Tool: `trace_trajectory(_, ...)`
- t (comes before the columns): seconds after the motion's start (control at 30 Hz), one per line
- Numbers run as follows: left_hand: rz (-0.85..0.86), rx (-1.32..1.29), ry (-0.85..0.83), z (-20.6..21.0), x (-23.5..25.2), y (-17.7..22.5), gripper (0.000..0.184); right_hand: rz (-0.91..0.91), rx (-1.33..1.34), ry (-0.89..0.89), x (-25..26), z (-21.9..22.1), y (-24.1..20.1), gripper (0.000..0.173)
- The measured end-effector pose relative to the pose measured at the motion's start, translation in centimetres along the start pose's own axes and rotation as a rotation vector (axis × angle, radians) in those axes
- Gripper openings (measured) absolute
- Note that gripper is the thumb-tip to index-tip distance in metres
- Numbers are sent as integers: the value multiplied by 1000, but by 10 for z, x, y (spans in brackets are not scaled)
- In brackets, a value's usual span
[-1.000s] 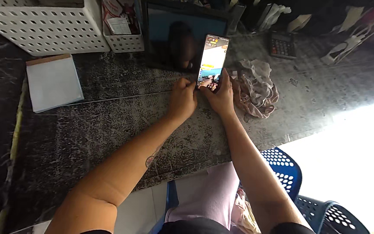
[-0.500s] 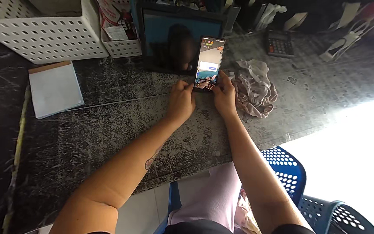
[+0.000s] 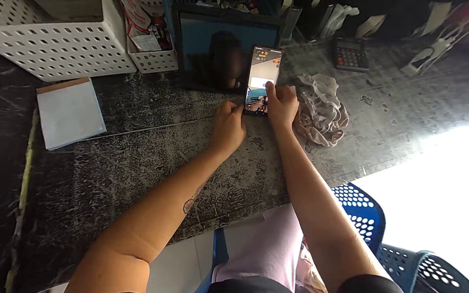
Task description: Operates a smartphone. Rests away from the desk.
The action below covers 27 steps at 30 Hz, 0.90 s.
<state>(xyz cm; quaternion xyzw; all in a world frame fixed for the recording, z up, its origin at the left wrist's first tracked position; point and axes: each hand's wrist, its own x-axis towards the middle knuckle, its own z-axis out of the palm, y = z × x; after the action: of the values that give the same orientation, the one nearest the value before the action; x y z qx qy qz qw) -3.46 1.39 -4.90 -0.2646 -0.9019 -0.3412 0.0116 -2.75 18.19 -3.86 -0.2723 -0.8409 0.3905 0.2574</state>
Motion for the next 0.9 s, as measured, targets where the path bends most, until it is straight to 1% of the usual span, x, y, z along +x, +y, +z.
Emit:
trace_trajectory(0.07,-1,-7,-5,-1,0,0,35,-11,21,6,-1,-1,2,46)
trace_trajectory(0.2,11,-12,7,0,-1,0,35,-78,143,31,0,-3,10,41)
trace_trajectory(0.3,14,-10,6,0,-1,0,35,-79,153,27,-1,-3,11,40)
trace_trajectory(0.47,10,-14,-12,-2,-1,1,36,-87,217,-19,0,-4,17,39)
trace_trajectory(0.6,17,-17,-7,-3,-2,1,36,-113,282,-109,-2,-11,19,32)
trace_trajectory(0.73,19,-31,-7,-1,-2,0,36,-94,346,-193,-3,-19,21,36)
trace_trajectory(0.87,20,-28,-10,-2,-2,1,36,-106,365,-209,-5,-21,18,33)
trace_trajectory(0.9,21,-25,-10,-2,-1,1,36,-113,360,-217,-5,-20,18,34)
